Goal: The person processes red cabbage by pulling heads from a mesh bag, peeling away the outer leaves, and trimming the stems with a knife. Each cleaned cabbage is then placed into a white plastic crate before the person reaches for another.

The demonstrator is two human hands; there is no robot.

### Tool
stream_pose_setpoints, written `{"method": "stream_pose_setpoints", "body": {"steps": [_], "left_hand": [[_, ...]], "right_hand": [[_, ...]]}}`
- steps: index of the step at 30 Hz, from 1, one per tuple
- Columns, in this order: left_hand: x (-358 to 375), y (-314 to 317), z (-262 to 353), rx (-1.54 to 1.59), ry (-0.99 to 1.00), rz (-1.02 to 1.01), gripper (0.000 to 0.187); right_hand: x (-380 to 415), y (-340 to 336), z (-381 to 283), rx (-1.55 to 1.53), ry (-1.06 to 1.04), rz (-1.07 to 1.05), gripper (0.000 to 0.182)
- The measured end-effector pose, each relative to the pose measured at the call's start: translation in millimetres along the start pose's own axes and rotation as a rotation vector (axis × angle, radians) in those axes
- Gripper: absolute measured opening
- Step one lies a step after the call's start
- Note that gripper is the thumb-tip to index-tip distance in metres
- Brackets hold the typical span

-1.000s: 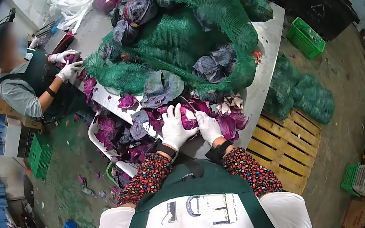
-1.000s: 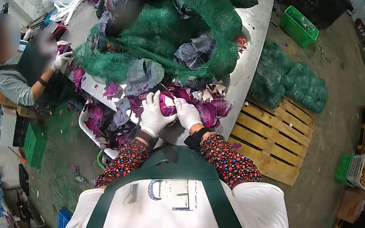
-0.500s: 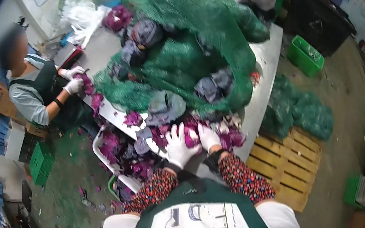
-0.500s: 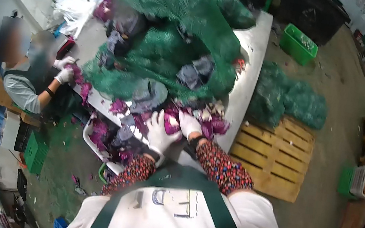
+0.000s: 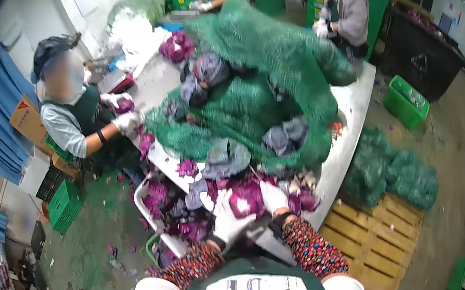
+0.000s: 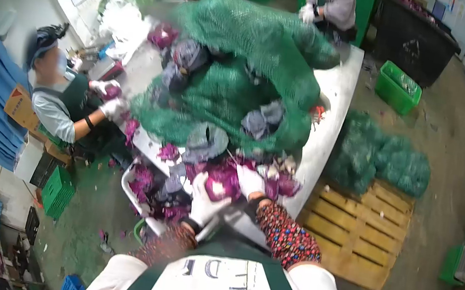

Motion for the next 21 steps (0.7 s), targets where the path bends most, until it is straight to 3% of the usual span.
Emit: {"method": "stream_pose_setpoints", "body": {"steps": [1,3,5,7,8,9,11,13,15,17,18,19,21], "left_hand": [[-6.3,-2.0,-0.4,0.083,-0.031,0.026,0.103],[-16.0,8.1,-31.8,0.168,-0.178,0.092,0.097],[-25.1,11.1,-55.4,0.099,-0.37,0.045,0.091],[-32.0,8.1,-61.5,0.164,-0.255,0.062,0.089],[-34.5,2.2,-56.3,0.193,-0.211,0.033,0.089],[-32.7,-2.2,-60.7,0.204,-0.214,0.017,0.089],[-30.7,-6.0,-47.5,0.26,-0.012,-0.074,0.09],[-31.3,-10.6,-45.3,0.285,-0.019,-0.141,0.094],[-36.7,-8.7,-47.7,0.351,-0.033,-0.236,0.099],[-43.7,-3.6,-58.9,0.38,-0.044,-0.301,0.102],[-47.1,-1.8,-53.4,0.333,0.089,-0.326,0.102],[-45.9,-0.1,-46.0,0.284,0.22,-0.35,0.102],[-44.8,6.9,-54.9,0.305,0.169,-0.437,0.104]], "right_hand": [[7.1,-2.1,-7.5,0.007,-0.1,0.132,0.034],[12.6,-19.6,-39.1,0.064,-0.157,0.042,0.028],[-3.2,-22.4,-36.1,-0.11,0.147,-0.212,0.03],[-21.2,-8.8,-21.6,-0.13,0.165,-0.147,0.037],[-23.1,-25.2,-32.2,-0.04,-0.064,0.069,0.031],[-33.5,-26.3,-14.3,-0.105,0.037,0.125,0.037],[-36.1,-25.5,28.1,-0.104,0.414,-0.023,0.043],[-23.2,-50.9,10.7,0.0,0.53,-0.141,0.052],[-12.0,-68.5,-39.1,0.052,0.264,-0.067,0.064],[1.5,-63.6,-80.3,-0.027,0.161,-0.192,0.075],[6.4,-50.1,-88.8,-0.06,0.043,-0.175,0.079],[7.4,-41.4,-92.1,-0.022,0.047,-0.187,0.075],[-5.0,-18.0,-81.5,-0.172,0.127,-0.365,0.07]]}}
Point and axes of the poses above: each hand's wrist, its own x-axis away from the middle knuckle, its own y-axis out of the palm, z = x × y, the point moved 10 cm from there along -x, towards the middle knuckle, and after that the axes turned 6 degrees about y, right-handed, at the moved point
